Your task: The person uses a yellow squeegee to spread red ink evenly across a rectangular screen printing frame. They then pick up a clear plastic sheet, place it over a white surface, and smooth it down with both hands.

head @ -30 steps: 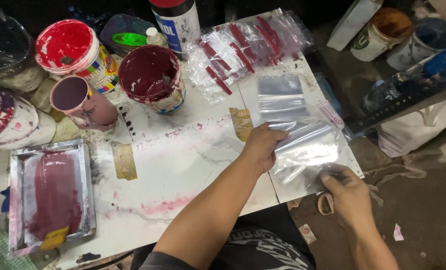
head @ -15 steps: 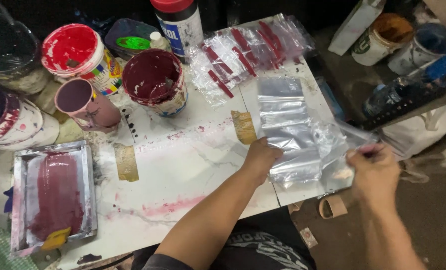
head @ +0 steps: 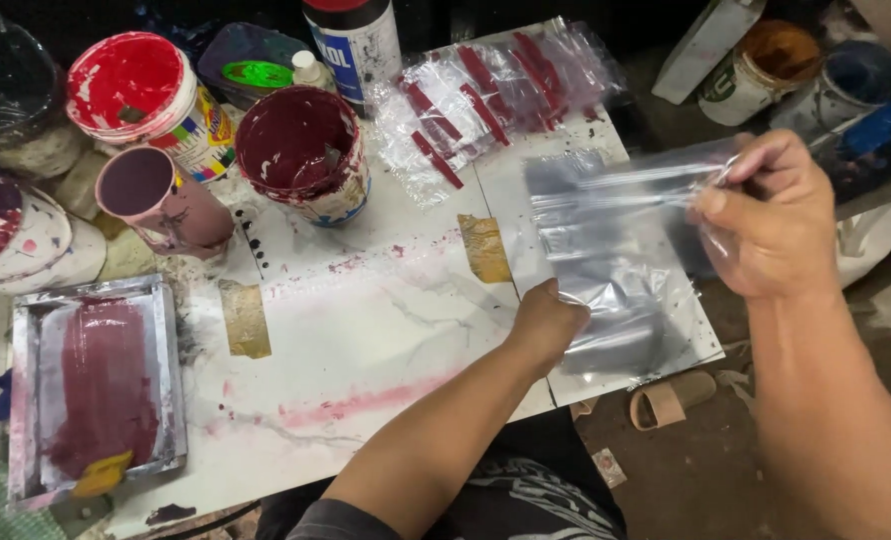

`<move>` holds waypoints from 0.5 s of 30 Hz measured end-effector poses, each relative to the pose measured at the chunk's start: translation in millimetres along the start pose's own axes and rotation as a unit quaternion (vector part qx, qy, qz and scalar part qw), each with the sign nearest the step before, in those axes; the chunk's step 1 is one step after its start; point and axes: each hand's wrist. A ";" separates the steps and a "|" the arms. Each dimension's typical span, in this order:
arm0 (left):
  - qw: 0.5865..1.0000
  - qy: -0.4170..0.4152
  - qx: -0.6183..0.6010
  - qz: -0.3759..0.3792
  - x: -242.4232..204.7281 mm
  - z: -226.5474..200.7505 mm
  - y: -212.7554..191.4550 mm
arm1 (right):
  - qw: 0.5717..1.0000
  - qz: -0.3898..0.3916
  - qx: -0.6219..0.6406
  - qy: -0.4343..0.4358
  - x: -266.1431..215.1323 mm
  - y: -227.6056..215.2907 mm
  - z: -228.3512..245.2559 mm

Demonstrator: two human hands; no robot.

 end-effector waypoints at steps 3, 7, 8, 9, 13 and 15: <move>1.000 0.004 0.002 -0.014 10.1 8.9 2.0 | 0.998 0.004 -0.032 0.060 -6.2 20.4 11.6; 1.000 0.030 0.000 -0.008 3.4 9.9 -1.0 | 0.861 -0.101 -0.326 0.378 -16.9 27.5 -3.7; 1.000 0.022 -0.006 -0.013 0.1 9.4 -0.7 | 0.841 -0.074 -0.389 0.368 -24.0 20.4 -15.3; 1.000 0.021 -0.007 -0.015 -1.8 10.5 -2.2 | 0.841 -0.072 -0.388 0.369 -28.7 15.0 -25.0; 0.995 0.064 0.072 -0.042 -22.6 7.2 -6.7 | 0.826 -0.082 -0.452 0.326 -45.6 7.0 -38.6; 0.992 0.069 0.091 -0.058 -31.9 3.8 -9.5 | 0.808 -0.070 -0.485 0.326 -50.9 8.2 -40.2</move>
Point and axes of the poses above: each hand's wrist, its own x-axis towards the middle knuckle, its own y-axis out of the palm, z = x × y, and after that the axes turned 3 degrees about -x, right-handed
